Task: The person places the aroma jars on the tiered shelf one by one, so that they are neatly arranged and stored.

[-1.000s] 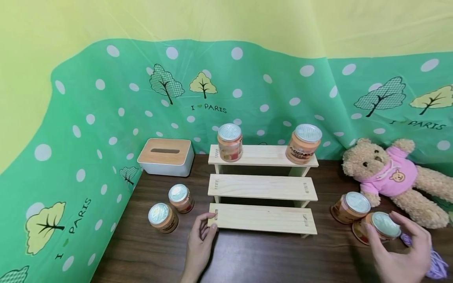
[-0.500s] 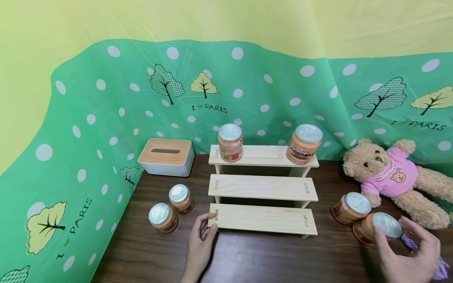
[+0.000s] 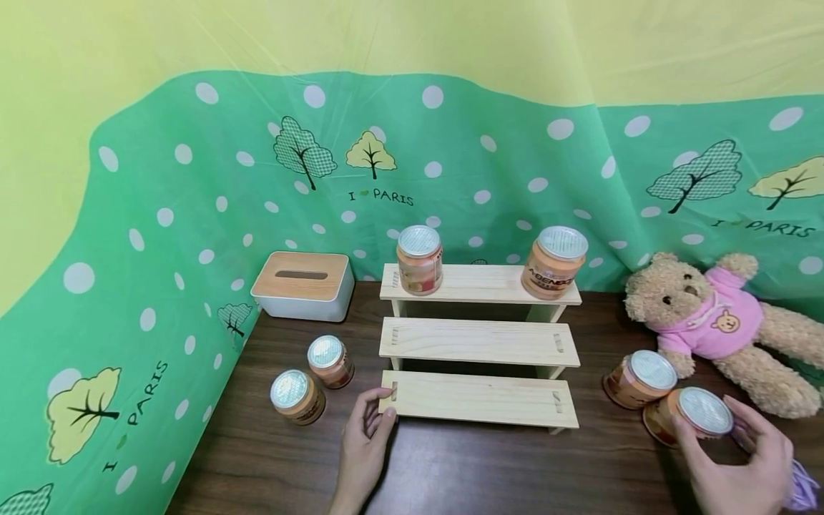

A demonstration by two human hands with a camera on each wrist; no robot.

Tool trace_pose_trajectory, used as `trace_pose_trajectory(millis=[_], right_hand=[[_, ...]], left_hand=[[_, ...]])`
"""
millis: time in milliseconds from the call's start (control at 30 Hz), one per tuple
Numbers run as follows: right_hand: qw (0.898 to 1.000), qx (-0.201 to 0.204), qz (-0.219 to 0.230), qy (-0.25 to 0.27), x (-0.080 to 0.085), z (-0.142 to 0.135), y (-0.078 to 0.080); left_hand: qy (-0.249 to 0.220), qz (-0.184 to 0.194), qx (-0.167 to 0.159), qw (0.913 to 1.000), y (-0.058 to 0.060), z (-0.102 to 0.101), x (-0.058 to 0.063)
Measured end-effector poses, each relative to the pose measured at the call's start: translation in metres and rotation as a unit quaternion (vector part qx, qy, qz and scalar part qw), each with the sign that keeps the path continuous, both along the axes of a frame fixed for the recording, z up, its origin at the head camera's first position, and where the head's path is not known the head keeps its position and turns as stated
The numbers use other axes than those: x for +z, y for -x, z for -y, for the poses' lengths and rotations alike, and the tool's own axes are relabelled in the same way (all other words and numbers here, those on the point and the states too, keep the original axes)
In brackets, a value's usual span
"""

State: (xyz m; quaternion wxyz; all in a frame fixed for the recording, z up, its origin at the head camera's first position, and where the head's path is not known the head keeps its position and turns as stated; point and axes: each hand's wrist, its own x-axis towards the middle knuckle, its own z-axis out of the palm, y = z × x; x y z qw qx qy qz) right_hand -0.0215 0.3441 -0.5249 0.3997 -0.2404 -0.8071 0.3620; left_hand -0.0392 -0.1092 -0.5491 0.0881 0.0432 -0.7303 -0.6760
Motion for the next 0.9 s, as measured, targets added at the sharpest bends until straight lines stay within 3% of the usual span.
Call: trace_pose_trajectory(millis=[300, 433, 900], right_hand=[[1.0, 0.02, 0.001, -0.022, -0.007, -0.004, -0.001], [1.0, 0.011, 0.014, -0.009, -0.009, -0.002, -0.002], [0.999, 0.018, -0.005, 0.041, -0.013, -0.003, 0.002]], left_hand=[[0.002, -0.001, 0.001, 1.0, 0.0, 0.0, 0.0], [0.004, 0.0, 0.003, 1.0, -0.001, 0.0, 0.001], [0.009, -0.003, 0.003, 1.0, 0.0, 0.0, -0.001]])
